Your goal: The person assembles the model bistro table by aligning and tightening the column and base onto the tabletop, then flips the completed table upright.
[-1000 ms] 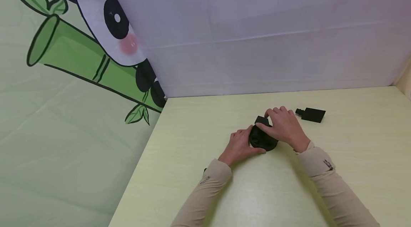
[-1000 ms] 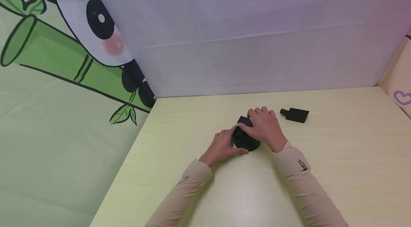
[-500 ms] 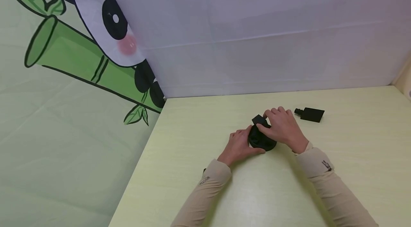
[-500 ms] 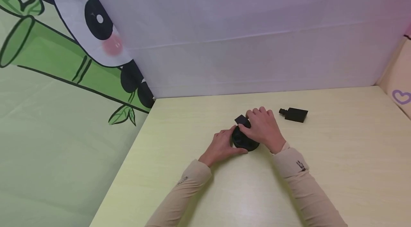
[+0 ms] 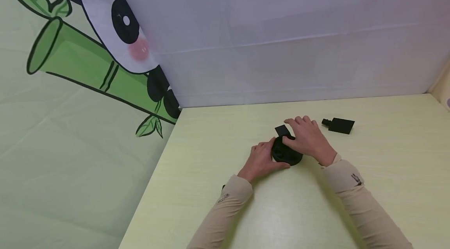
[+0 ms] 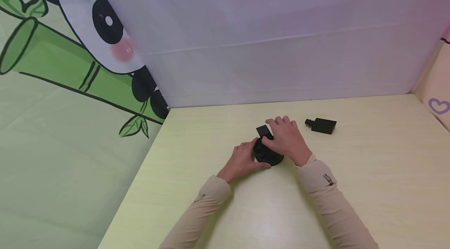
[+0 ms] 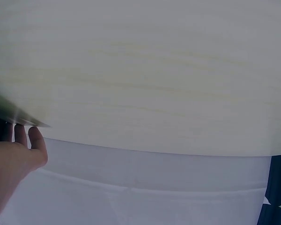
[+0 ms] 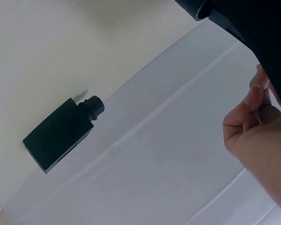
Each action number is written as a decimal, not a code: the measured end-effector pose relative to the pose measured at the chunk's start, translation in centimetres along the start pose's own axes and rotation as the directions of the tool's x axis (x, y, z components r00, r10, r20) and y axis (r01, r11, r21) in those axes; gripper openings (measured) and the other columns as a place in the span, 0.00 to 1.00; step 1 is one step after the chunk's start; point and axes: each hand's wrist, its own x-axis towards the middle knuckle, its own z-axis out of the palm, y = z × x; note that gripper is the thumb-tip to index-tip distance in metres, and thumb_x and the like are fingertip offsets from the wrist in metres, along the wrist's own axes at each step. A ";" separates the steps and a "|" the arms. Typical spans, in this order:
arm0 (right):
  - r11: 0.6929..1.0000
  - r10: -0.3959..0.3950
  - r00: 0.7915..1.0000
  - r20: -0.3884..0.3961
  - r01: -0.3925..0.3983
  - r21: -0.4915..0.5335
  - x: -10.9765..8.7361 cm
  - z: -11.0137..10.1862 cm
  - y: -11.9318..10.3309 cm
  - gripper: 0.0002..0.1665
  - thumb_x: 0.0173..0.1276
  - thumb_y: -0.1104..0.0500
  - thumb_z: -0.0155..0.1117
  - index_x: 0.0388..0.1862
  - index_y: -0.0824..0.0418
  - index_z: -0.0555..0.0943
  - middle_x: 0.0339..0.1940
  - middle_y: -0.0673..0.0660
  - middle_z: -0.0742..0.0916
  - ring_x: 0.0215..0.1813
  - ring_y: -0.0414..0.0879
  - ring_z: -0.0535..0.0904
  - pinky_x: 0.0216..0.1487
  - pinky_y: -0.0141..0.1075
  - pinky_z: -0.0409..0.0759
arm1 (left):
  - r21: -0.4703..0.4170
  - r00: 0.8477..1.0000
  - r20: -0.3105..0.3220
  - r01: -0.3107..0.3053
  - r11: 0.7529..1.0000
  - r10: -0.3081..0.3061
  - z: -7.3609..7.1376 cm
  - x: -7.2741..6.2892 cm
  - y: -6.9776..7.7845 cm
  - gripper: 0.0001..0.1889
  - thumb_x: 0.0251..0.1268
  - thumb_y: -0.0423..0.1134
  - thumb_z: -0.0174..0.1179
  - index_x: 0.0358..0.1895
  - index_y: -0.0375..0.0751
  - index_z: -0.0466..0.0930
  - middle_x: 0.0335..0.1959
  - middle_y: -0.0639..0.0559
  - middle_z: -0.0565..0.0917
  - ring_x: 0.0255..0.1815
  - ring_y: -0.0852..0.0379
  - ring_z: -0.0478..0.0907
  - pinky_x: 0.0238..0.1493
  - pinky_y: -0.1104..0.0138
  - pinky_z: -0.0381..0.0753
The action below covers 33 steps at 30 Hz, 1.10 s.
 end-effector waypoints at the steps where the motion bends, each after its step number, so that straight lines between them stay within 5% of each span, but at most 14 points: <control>1: 1.000 -0.011 1.000 0.013 0.011 0.005 0.0 0.0 0.1 0.27 0.69 0.53 0.64 0.61 0.68 0.81 0.48 0.67 0.83 0.50 0.65 0.74 0.48 0.59 0.72 | 0.001 1.000 -0.002 0.000 1.000 0.000 0.0 0.0 0.0 0.52 0.59 0.69 0.70 0.80 0.44 0.61 0.68 0.52 0.78 0.68 0.51 0.72 0.66 0.57 0.66; 8: 0.999 -0.034 0.999 0.031 0.034 0.008 0.2 0.1 0.3 0.26 0.73 0.52 0.67 0.60 0.70 0.80 0.47 0.68 0.82 0.49 0.65 0.75 0.46 0.58 0.74 | 0.001 1.000 -0.001 -0.001 1.000 0.001 0.0 0.1 0.1 0.52 0.59 0.68 0.69 0.81 0.44 0.61 0.68 0.52 0.79 0.68 0.51 0.72 0.66 0.56 0.67; 33: 0.994 0.107 0.993 0.051 -0.108 0.014 1.3 0.1 -0.1 0.28 0.74 0.46 0.65 0.53 0.72 0.80 0.46 0.69 0.82 0.47 0.67 0.77 0.47 0.60 0.76 | 0.001 1.000 -0.003 -0.003 1.000 0.003 0.1 0.2 0.1 0.52 0.59 0.69 0.69 0.81 0.45 0.61 0.68 0.52 0.79 0.68 0.51 0.72 0.66 0.56 0.67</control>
